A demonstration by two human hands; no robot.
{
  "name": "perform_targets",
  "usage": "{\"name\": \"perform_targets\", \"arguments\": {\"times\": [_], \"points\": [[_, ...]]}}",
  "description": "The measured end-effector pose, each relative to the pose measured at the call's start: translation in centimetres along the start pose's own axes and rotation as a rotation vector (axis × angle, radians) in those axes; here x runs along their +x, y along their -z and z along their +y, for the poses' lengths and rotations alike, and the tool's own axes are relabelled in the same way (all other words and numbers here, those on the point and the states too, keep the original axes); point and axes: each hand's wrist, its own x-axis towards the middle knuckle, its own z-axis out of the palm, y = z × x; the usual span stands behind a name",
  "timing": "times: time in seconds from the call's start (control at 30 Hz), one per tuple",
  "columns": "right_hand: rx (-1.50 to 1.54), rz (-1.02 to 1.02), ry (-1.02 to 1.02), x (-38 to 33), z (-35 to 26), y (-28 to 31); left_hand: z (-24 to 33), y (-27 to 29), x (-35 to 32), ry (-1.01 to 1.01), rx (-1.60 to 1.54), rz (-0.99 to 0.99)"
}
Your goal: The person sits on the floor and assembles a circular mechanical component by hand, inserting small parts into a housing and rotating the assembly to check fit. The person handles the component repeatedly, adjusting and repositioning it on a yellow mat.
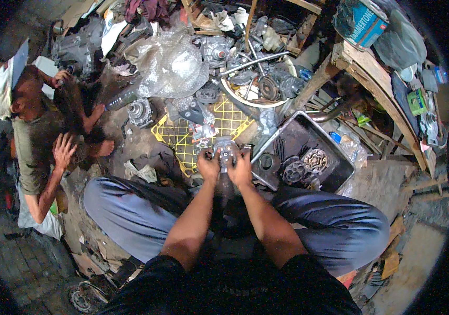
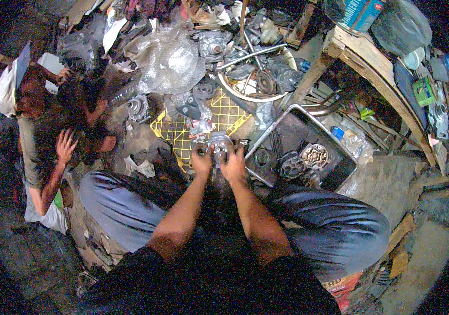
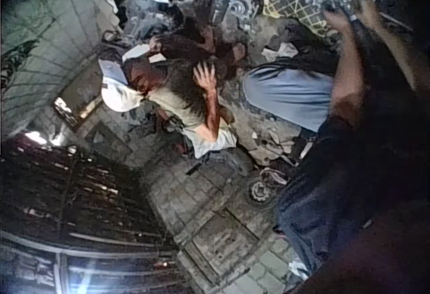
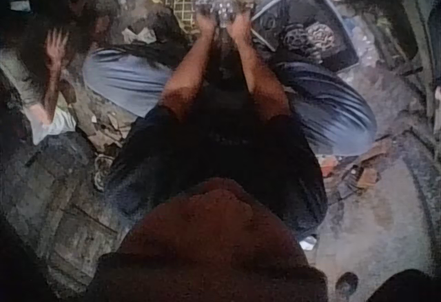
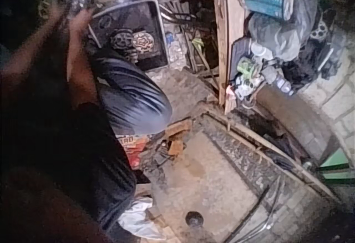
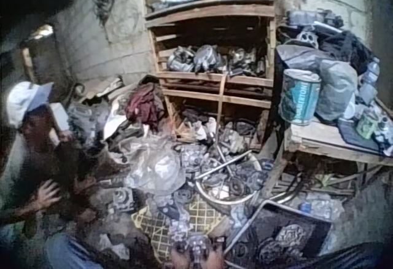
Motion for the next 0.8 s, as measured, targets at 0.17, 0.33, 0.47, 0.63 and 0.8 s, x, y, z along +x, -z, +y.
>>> {"name": "perform_targets", "arguments": {"times": [0.17,0.33,0.47,0.63,0.8], "points": [[-0.107,-0.066,0.108,-0.5,-0.7,0.2,-1.3,-0.8,0.9,0.018,0.014,-0.082],[-0.102,-0.115,0.031,-0.1,-0.3,0.1,-2.2,-1.6,1.1,0.055,-0.042,-0.14],[-0.052,-0.092,0.001,0.1,-0.2,-0.3,-1.7,-1.7,1.2,0.073,-0.074,-0.105],[0.029,0.03,0.032,-0.1,-0.5,-0.4,-1.0,-1.9,0.9,-0.039,-0.146,-0.035],[0.008,0.211,0.209,0.7,-0.8,-0.9,-3.0,-2.3,2.4,0.237,-0.286,-0.252]]}}
